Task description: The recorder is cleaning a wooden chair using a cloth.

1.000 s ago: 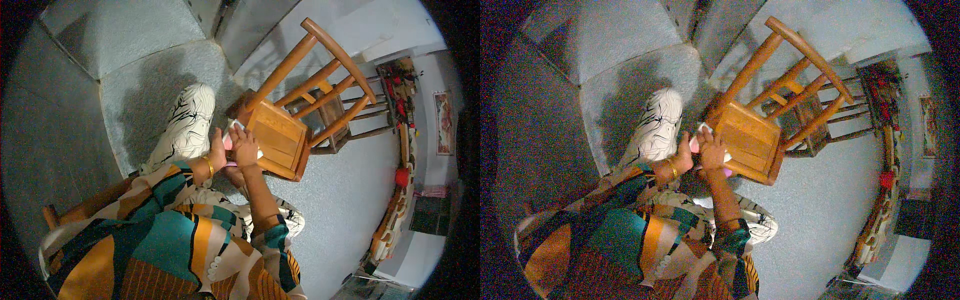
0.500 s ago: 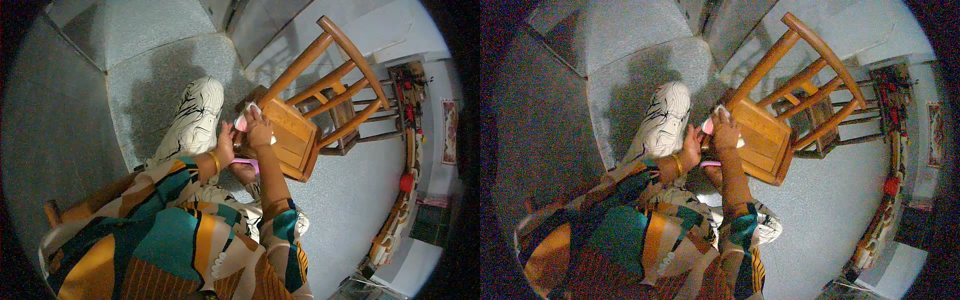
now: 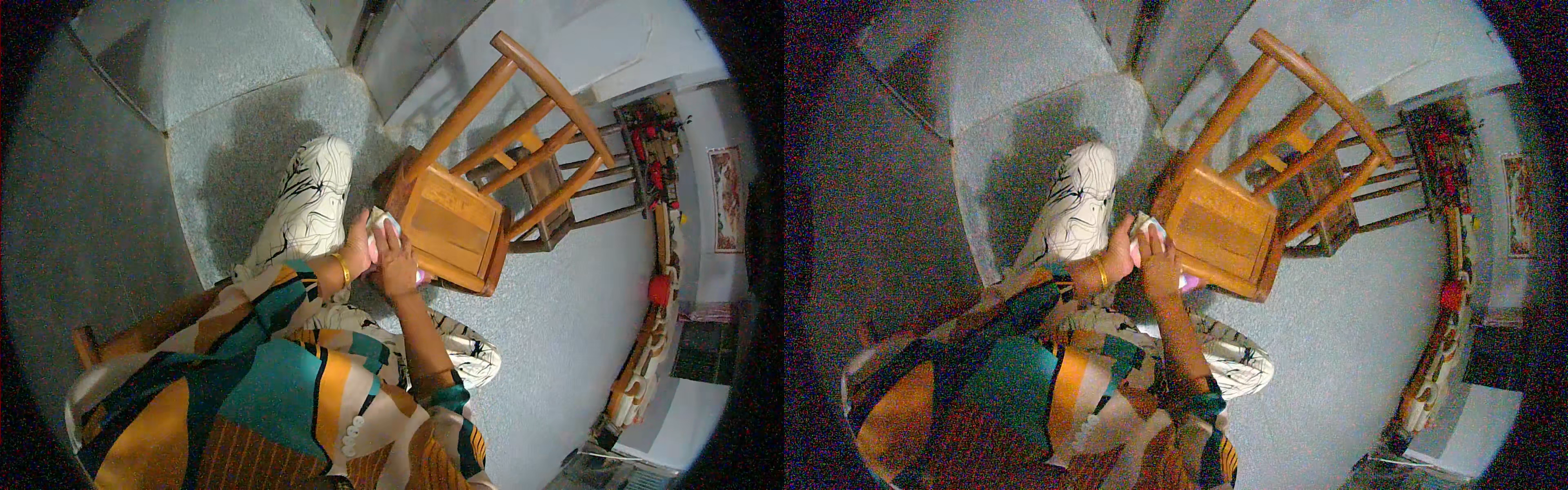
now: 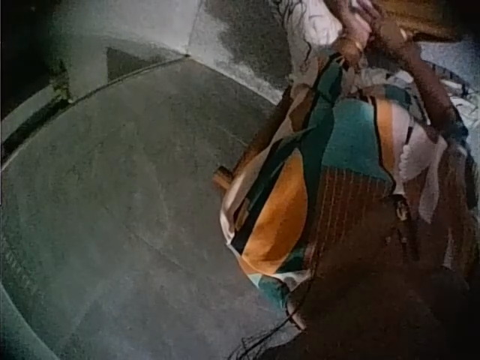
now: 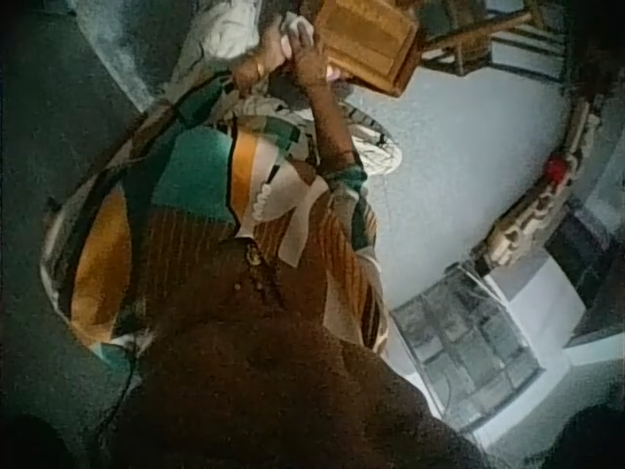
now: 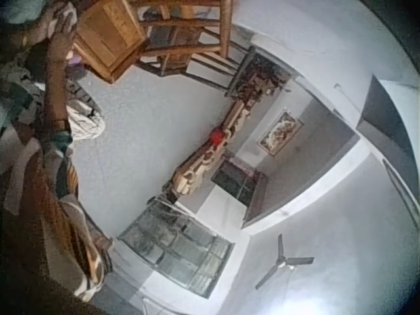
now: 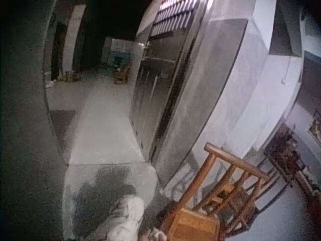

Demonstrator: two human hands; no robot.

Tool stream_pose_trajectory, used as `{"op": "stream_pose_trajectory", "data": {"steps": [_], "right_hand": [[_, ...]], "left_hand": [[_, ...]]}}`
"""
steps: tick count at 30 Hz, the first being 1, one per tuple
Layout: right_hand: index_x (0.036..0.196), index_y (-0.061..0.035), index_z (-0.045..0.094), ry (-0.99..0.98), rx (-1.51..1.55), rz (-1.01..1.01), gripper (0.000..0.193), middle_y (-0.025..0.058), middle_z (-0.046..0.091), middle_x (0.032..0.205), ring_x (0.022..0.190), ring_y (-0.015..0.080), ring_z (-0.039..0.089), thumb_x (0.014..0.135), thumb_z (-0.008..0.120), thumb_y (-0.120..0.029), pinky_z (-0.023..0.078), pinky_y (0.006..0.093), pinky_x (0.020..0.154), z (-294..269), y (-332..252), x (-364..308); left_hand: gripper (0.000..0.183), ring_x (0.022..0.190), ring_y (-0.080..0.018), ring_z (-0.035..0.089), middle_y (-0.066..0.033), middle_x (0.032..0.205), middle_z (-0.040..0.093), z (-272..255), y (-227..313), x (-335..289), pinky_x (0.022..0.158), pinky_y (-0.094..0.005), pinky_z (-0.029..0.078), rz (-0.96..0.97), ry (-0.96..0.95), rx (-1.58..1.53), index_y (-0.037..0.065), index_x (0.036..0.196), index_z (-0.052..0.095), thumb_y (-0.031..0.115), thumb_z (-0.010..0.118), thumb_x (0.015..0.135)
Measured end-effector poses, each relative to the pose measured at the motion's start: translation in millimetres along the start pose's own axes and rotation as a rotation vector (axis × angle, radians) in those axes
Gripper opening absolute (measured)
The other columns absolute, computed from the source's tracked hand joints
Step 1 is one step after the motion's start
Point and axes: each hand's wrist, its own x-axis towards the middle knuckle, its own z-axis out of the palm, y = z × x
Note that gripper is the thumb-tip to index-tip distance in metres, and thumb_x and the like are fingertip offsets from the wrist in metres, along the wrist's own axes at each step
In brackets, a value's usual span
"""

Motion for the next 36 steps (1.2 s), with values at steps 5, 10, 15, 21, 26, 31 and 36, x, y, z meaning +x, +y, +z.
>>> {"op": "stream_pose_trajectory", "data": {"steps": [5, 10, 15, 21, 26, 31, 36], "right_hand": [[0.129, -0.0145, 0.028, -0.095, 0.097, 0.099, 0.090, 0.0078, 0.028, 0.134, 0.108, 0.0358, 0.039, 0.051, 0.073, -0.024, 0.035, 0.0438, 0.088, -9, 2, -10], [0.130, -0.0119, 0.026, -0.030, 0.051, 0.121, 0.084, 0.0112, 0.030, 0.132, 0.106, 0.0364, 0.041, 0.057, 0.069, -0.020, 0.037, 0.0405, 0.087, 3, 31, 5], [0.130, -0.0105, 0.025, -0.173, 0.101, 0.137, 0.072, 0.0103, 0.033, 0.131, 0.105, 0.0361, 0.043, 0.067, 0.060, -0.017, 0.036, 0.0392, 0.088, -19, 41, 44], [0.129, -0.0214, 0.028, -0.335, 0.022, 0.231, 0.055, -0.0006, 0.024, 0.137, 0.110, 0.0361, 0.041, 0.077, 0.046, -0.022, 0.038, 0.0466, 0.086, -3, 81, 90], [0.127, -0.0291, 0.030, -0.324, -0.168, 0.193, 0.050, 0.0023, 0.024, 0.136, 0.109, 0.0350, 0.042, 0.079, 0.044, -0.023, 0.037, 0.0440, 0.086, 3, 105, 127], [0.124, -0.0332, 0.032, -0.200, -0.094, 0.204, 0.044, 0.0089, 0.032, 0.129, 0.107, 0.0343, 0.042, 0.081, 0.042, -0.026, 0.037, 0.0430, 0.085, 7, 116, 130], [0.123, -0.0372, 0.032, -0.409, -0.130, 0.241, 0.045, 0.0117, 0.040, 0.120, 0.104, 0.0341, 0.044, 0.081, 0.042, -0.024, 0.038, 0.0430, 0.081, -16, 103, 134]], "left_hand": [[0.044, 0.088, -0.0241, 0.054, -0.0088, 0.095, 0.058, -14, -2, 13, 0.082, -0.0344, 0.041, 0.109, -0.005, -0.001, 0.006, 0.097, 0.055, 0.045, 0.047, 0.078], [0.043, 0.088, -0.0209, 0.053, -0.0082, 0.098, 0.058, -12, -10, 24, 0.082, -0.0328, 0.040, 0.094, 0.091, 0.129, 0.005, 0.100, 0.054, 0.042, 0.048, 0.079], [0.037, 0.085, -0.0187, 0.056, -0.0055, 0.095, 0.060, -50, -13, 60, 0.080, -0.0317, 0.042, 0.213, 0.062, 0.160, 0.007, 0.098, 0.057, 0.038, 0.046, 0.082], [0.034, 0.083, -0.0190, 0.057, -0.0050, 0.093, 0.061, -71, -22, 88, 0.079, -0.0335, 0.043, 0.151, 0.020, 0.118, 0.007, 0.097, 0.058, 0.035, 0.043, 0.083], [0.035, 0.090, -0.0204, 0.055, -0.0061, 0.099, 0.059, -70, -23, 82, 0.086, -0.0345, 0.039, 0.187, -0.025, 0.160, 0.007, 0.102, 0.055, 0.032, 0.040, 0.085], [0.037, 0.095, -0.0210, 0.053, -0.0066, 0.104, 0.057, -40, -14, 54, 0.090, -0.0353, 0.036, 0.092, -0.066, 0.092, 0.006, 0.106, 0.054, 0.032, 0.037, 0.086], [0.037, 0.095, -0.0203, 0.053, -0.0060, 0.103, 0.058, -27, -9, 42, 0.090, -0.0348, 0.036, 0.103, -0.183, 0.070, 0.006, 0.106, 0.054, 0.033, 0.037, 0.086]]}}
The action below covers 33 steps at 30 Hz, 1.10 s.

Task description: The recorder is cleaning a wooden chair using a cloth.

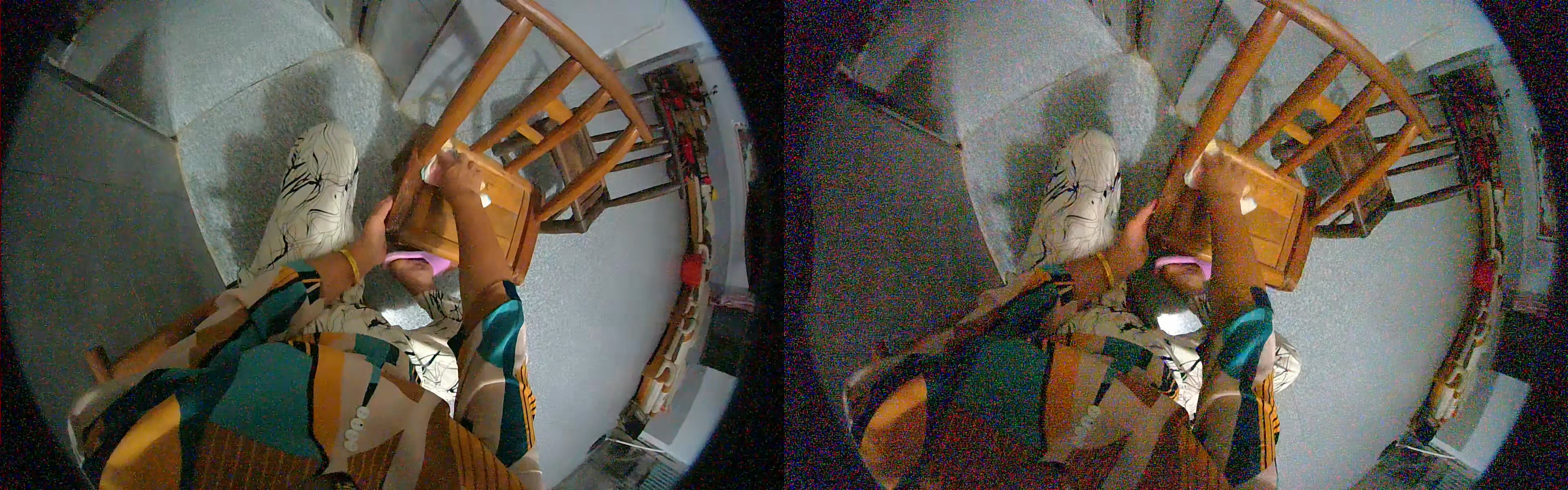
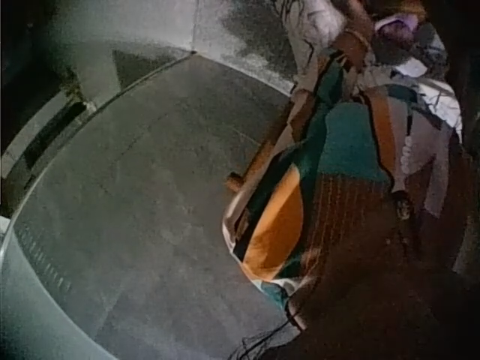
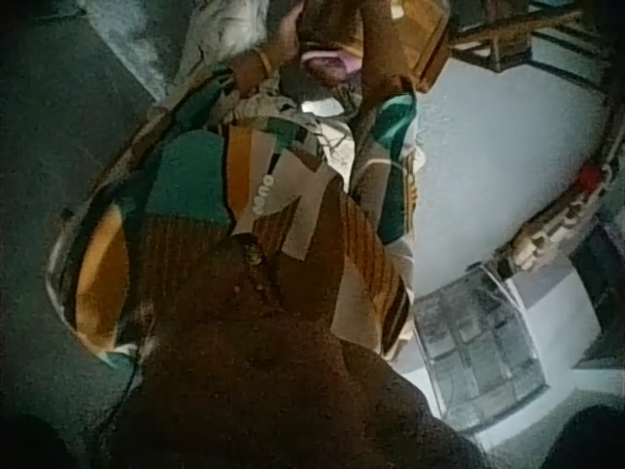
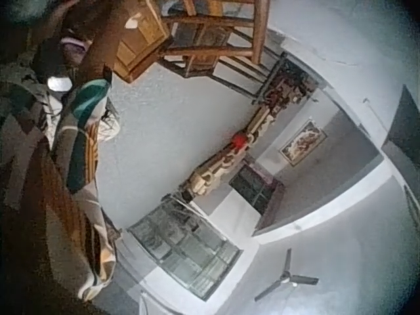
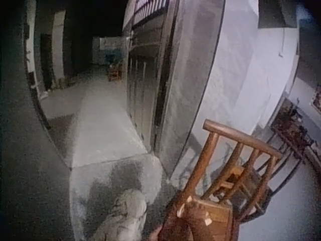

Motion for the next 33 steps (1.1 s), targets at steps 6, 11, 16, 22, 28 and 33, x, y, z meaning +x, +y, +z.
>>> {"op": "stream_pose_trajectory", "data": {"steps": [6, 11, 16, 22, 28, 33], "right_hand": [[0.124, -0.0368, 0.031, 0.003, -0.006, -0.002, 0.047, 0.0154, 0.042, 0.115, 0.101, 0.0354, 0.045, 0.080, 0.043, -0.025, 0.039, 0.0446, 0.077, 19, -13, -31], [0.111, -0.0193, 0.043, 0.273, 0.037, -0.042, 0.039, 0.0113, 0.048, 0.106, 0.098, 0.0332, 0.047, 0.075, 0.049, -0.032, 0.035, 0.0520, 0.080, 42, -20, -72], [0.123, -0.0300, 0.035, 0.175, -0.058, -0.091, 0.046, 0.0152, 0.042, 0.117, 0.103, 0.0342, 0.044, 0.079, 0.044, -0.022, 0.040, 0.0434, 0.076, 46, -21, -103], [0.115, -0.0221, 0.042, 0.055, 0.069, -0.210, 0.038, 0.0100, 0.042, 0.120, 0.112, 0.0303, 0.037, 0.079, 0.046, -0.029, 0.039, 0.0472, 0.080, 36, -28, -133], [0.119, -0.0245, 0.040, 0.110, 0.105, -0.132, 0.047, 0.0124, 0.041, 0.119, 0.106, 0.0311, 0.042, 0.073, 0.052, -0.024, 0.041, 0.0434, 0.078, 42, -21, -111], [0.122, -0.0283, 0.038, 0.216, 0.071, -0.079, 0.052, 0.0131, 0.041, 0.119, 0.102, 0.0318, 0.045, 0.072, 0.054, -0.023, 0.038, 0.0425, 0.081, 24, -12, -74]], "left_hand": [[0.037, 0.091, -0.0184, 0.055, -0.0045, 0.101, 0.058, -1, 2, -4, 0.086, -0.0335, 0.038, 0.069, 0.149, 0.195, 0.007, 0.106, 0.054, 0.033, 0.036, 0.087], [0.036, 0.090, -0.0171, 0.055, -0.0042, 0.101, 0.059, 17, 3, -12, 0.085, -0.0311, 0.038, 0.043, 0.221, 0.240, 0.008, 0.105, 0.054, 0.034, 0.037, 0.087], [0.037, 0.090, -0.0179, 0.055, -0.0043, 0.100, 0.059, 22, 3, -18, 0.085, -0.0317, 0.038, 0.068, 0.172, 0.275, 0.008, 0.104, 0.054, 0.035, 0.038, 0.086], [0.037, 0.091, -0.0185, 0.054, -0.0044, 0.102, 0.058, -8, 3, -4, 0.086, -0.0320, 0.038, 0.088, 0.122, 0.219, 0.007, 0.105, 0.054, 0.035, 0.040, 0.086], [0.035, 0.089, -0.0175, 0.055, -0.0031, 0.101, 0.058, -10, -4, 1, 0.083, -0.0317, 0.039, 0.125, 0.126, 0.261, 0.007, 0.103, 0.054, 0.034, 0.038, 0.087], [0.034, 0.091, -0.0173, 0.054, -0.0032, 0.100, 0.059, -18, -6, 3, 0.085, -0.0325, 0.037, 0.130, 0.189, 0.368, 0.009, 0.102, 0.054, 0.034, 0.038, 0.087]]}}
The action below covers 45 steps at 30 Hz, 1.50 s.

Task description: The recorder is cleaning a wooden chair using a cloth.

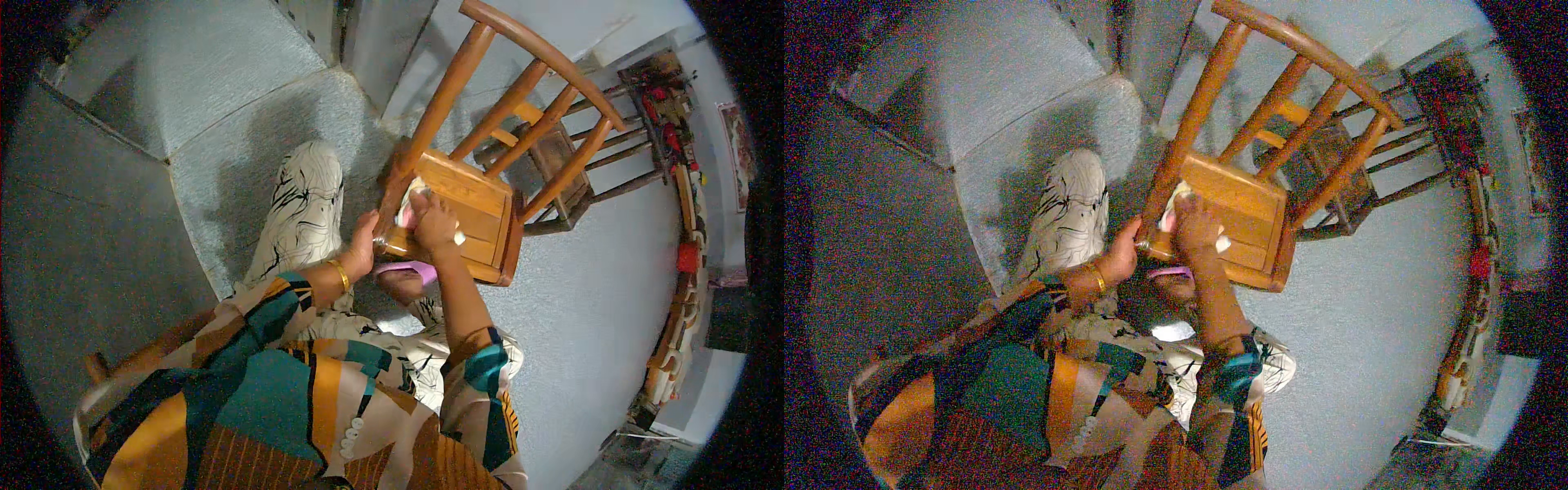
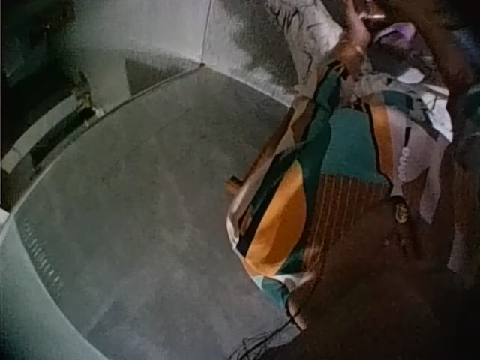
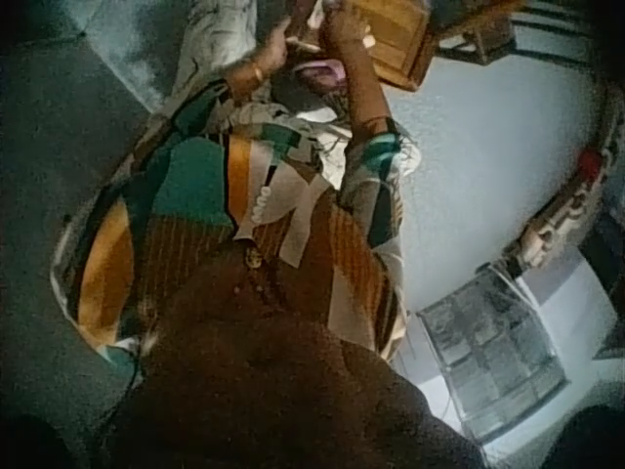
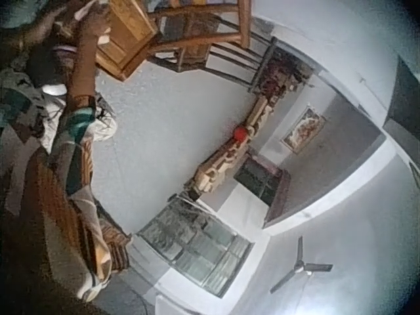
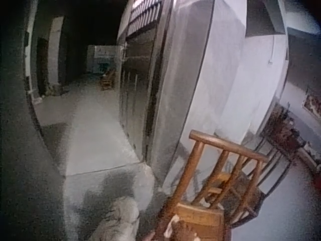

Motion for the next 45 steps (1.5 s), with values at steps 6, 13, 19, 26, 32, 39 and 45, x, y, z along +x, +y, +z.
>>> {"op": "stream_pose_trajectory", "data": {"steps": [6, 13, 19, 26, 32, 39, 45], "right_hand": [[0.122, -0.0358, 0.036, -0.050, -0.174, 0.024, 0.042, 0.0102, 0.040, 0.121, 0.105, 0.0315, 0.043, 0.082, 0.041, -0.023, 0.037, 0.0409, 0.081, 9, 29, 57], [0.121, -0.0372, 0.037, 0.046, -0.062, 0.045, 0.045, 0.0101, 0.042, 0.117, 0.102, 0.0297, 0.046, 0.080, 0.044, -0.018, 0.039, 0.0392, 0.079, 16, 45, 78], [0.117, -0.0329, 0.041, 0.152, 0.081, 0.268, 0.047, 0.0123, 0.046, 0.107, 0.095, 0.0326, 0.049, 0.073, 0.053, -0.021, 0.041, 0.0415, 0.076, 34, 36, 60], [0.117, -0.0370, 0.040, 0.053, 0.037, 0.124, 0.047, 0.0128, 0.043, 0.116, 0.100, 0.0335, 0.046, 0.074, 0.053, -0.023, 0.039, 0.0419, 0.079, 16, 51, 62], [0.118, -0.0390, 0.039, -0.169, -0.051, 0.091, 0.043, 0.0129, 0.040, 0.122, 0.106, 0.0317, 0.043, 0.079, 0.046, -0.024, 0.037, 0.0405, 0.083, 2, 42, 72], [0.122, -0.0319, 0.036, -0.039, -0.313, -0.071, 0.041, 0.0107, 0.042, 0.120, 0.103, 0.0301, 0.044, 0.082, 0.041, -0.025, 0.037, 0.0415, 0.082, 17, 50, 49], [0.126, -0.0349, 0.030, -0.115, -0.280, -0.172, 0.046, 0.0103, 0.039, 0.120, 0.103, 0.0314, 0.043, 0.083, 0.040, -0.024, 0.036, 0.0433, 0.081, 3, 37, 2]], "left_hand": [[0.035, 0.098, -0.0189, 0.051, -0.0034, 0.108, 0.055, 10, 1, -4, 0.089, -0.0336, 0.034, -0.015, 0.001, -0.008, 0.008, 0.109, 0.051, 0.032, 0.040, 0.086], [0.034, 0.101, -0.0190, 0.049, -0.0036, 0.110, 0.054, 10, 3, -4, 0.090, -0.0335, 0.035, -0.005, -0.051, -0.066, 0.008, 0.111, 0.050, 0.029, 0.042, 0.085], [0.034, 0.101, -0.0194, 0.049, -0.0036, 0.110, 0.054, 12, 10, -9, 0.090, -0.0334, 0.035, 0.030, -0.090, -0.096, 0.007, 0.111, 0.050, 0.028, 0.043, 0.085], [0.035, 0.102, -0.0189, 0.048, -0.0030, 0.111, 0.053, 21, 16, -16, 0.090, -0.0338, 0.034, 0.008, -0.089, -0.068, 0.008, 0.112, 0.050, 0.030, 0.043, 0.085], [0.038, 0.105, -0.0169, 0.044, -0.0032, 0.115, 0.048, 13, 14, -12, 0.089, -0.0317, 0.033, 0.081, -0.143, 0.025, 0.009, 0.118, 0.042, 0.026, 0.044, 0.085], [0.036, 0.096, -0.0199, 0.052, -0.0039, 0.107, 0.055, 2, 1, -1, 0.087, -0.0342, 0.036, -0.020, -0.046, -0.073, 0.007, 0.111, 0.050, 0.032, 0.043, 0.085], [0.039, 0.102, -0.0192, 0.048, -0.0045, 0.112, 0.053, 8, 2, -7, 0.091, -0.0335, 0.033, 0.102, -0.079, 0.098, 0.006, 0.113, 0.048, 0.033, 0.041, 0.086]]}}
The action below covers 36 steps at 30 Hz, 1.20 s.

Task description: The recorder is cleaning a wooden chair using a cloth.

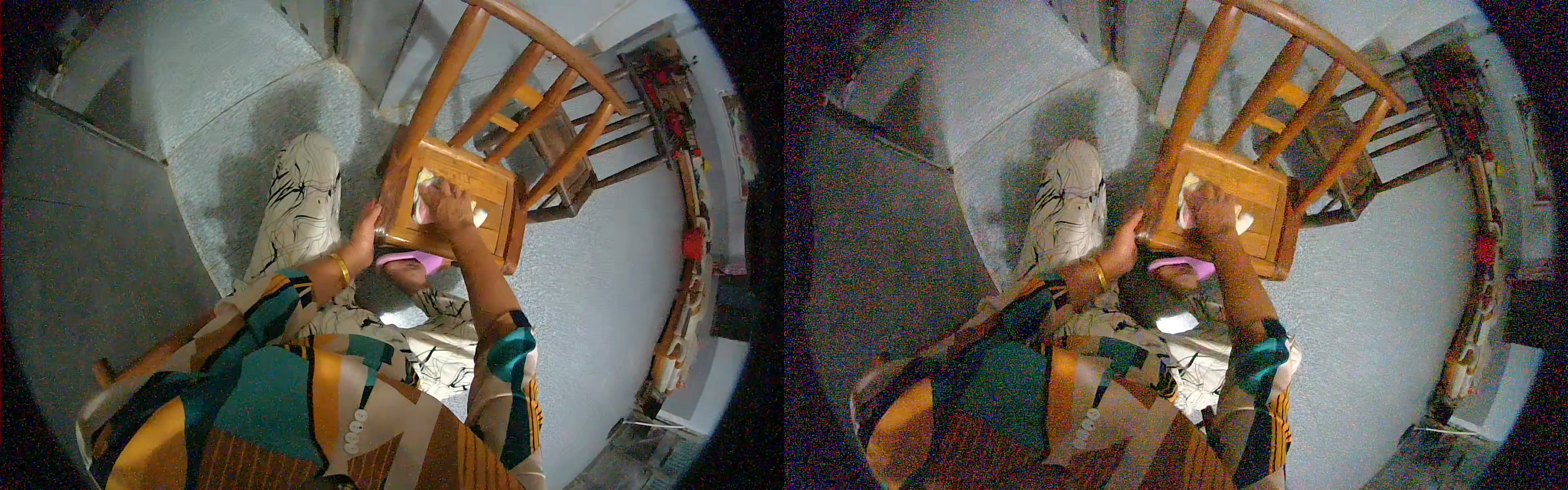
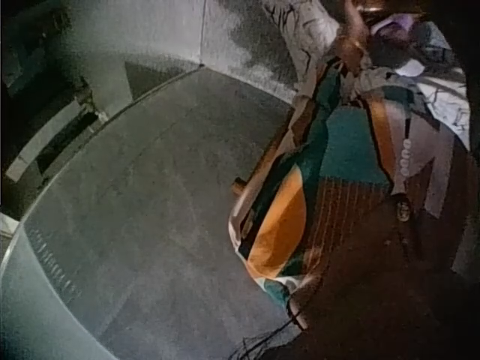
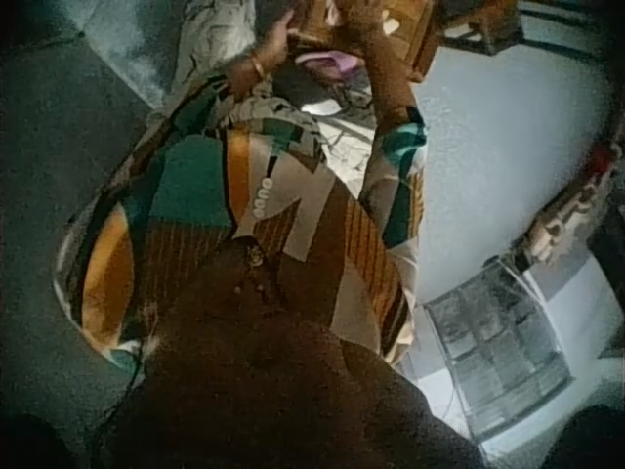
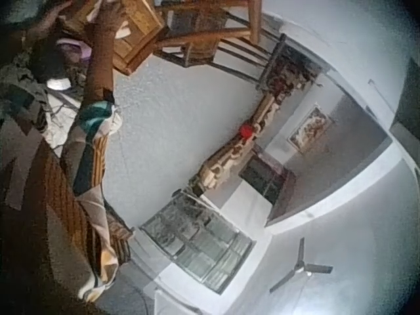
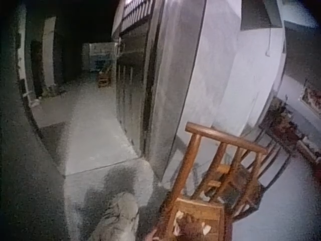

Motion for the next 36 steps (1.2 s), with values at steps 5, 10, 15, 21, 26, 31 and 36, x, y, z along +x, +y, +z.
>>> {"op": "stream_pose_trajectory", "data": {"steps": [5, 10, 15, 21, 26, 31, 36], "right_hand": [[0.123, -0.0313, 0.037, -0.062, 0.085, -0.060, 0.054, 0.0088, 0.038, 0.121, 0.109, 0.0289, 0.038, 0.072, 0.056, -0.036, 0.037, 0.0404, 0.079, -23, -18, -32], [0.099, -0.0203, 0.057, 0.321, 0.232, -0.174, 0.025, 0.0130, 0.049, 0.108, 0.103, 0.0305, 0.043, 0.076, 0.049, -0.026, 0.036, 0.0465, 0.085, 5, -14, -45], [0.108, -0.0180, 0.051, 0.349, 0.183, -0.154, 0.036, 0.0145, 0.045, 0.112, 0.104, 0.0309, 0.041, 0.073, 0.053, -0.028, 0.037, 0.0457, 0.083, 17, -16, -44], [0.127, -0.0198, 0.030, 0.082, 0.142, 0.086, 0.068, 0.0176, 0.035, 0.121, 0.109, 0.0362, 0.037, 0.067, 0.058, -0.034, 0.034, 0.0478, 0.087, 22, -22, -17], [0.127, -0.0323, 0.030, 0.192, 0.157, 0.161, 0.050, 0.0157, 0.043, 0.116, 0.099, 0.0344, 0.046, 0.081, 0.042, -0.019, 0.038, 0.0443, 0.078, 18, -12, 15], [0.125, -0.0353, 0.033, 0.063, 0.271, 0.246, 0.051, 0.0153, 0.040, 0.119, 0.098, 0.0332, 0.048, 0.077, 0.049, -0.026, 0.039, 0.0433, 0.080, 18, 19, 56], [0.126, -0.0378, 0.030, 0.013, 0.346, 0.256, 0.055, 0.0132, 0.041, 0.119, 0.100, 0.0317, 0.048, 0.076, 0.052, -0.031, 0.040, 0.0417, 0.079, -6, 20, 62]], "left_hand": [[0.043, 0.105, -0.0192, 0.045, -0.0035, 0.116, 0.050, -1, 4, -2, 0.095, -0.0324, 0.027, -0.089, 0.084, -0.069, 0.006, 0.117, 0.044, 0.035, 0.043, 0.085], [0.045, 0.108, -0.0182, 0.042, -0.0028, 0.116, 0.050, 13, 18, -7, 0.096, -0.0314, 0.025, -0.091, 0.095, -0.026, 0.006, 0.118, 0.044, 0.036, 0.043, 0.084], [0.045, 0.109, -0.0178, 0.041, -0.0032, 0.117, 0.049, 5, 12, -4, 0.095, -0.0318, 0.026, -0.147, 0.125, -0.028, 0.006, 0.118, 0.044, 0.036, 0.044, 0.084], [0.053, 0.115, -0.0156, 0.034, -0.0036, 0.125, 0.038, -4, 4, 2, 0.095, -0.0300, 0.025, -0.121, 0.094, 0.009, 0.009, 0.126, 0.031, 0.033, 0.048, 0.083], [0.050, 0.111, -0.0171, 0.038, -0.0047, 0.122, 0.041, -9, 1, 3, 0.093, -0.0309, 0.028, -0.101, 0.063, -0.024, 0.009, 0.125, 0.033, 0.031, 0.048, 0.083], [0.044, 0.105, -0.0175, 0.042, -0.0048, 0.114, 0.046, 6, 8, -4, 0.090, -0.0317, 0.031, -0.110, -0.003, -0.059, 0.008, 0.120, 0.037, 0.030, 0.047, 0.083], [0.037, 0.104, -0.0166, 0.043, -0.0045, 0.111, 0.048, -10, -5, 4, 0.089, -0.0305, 0.032, -0.148, 0.030, -0.076, 0.008, 0.115, 0.042, 0.028, 0.045, 0.084]]}}
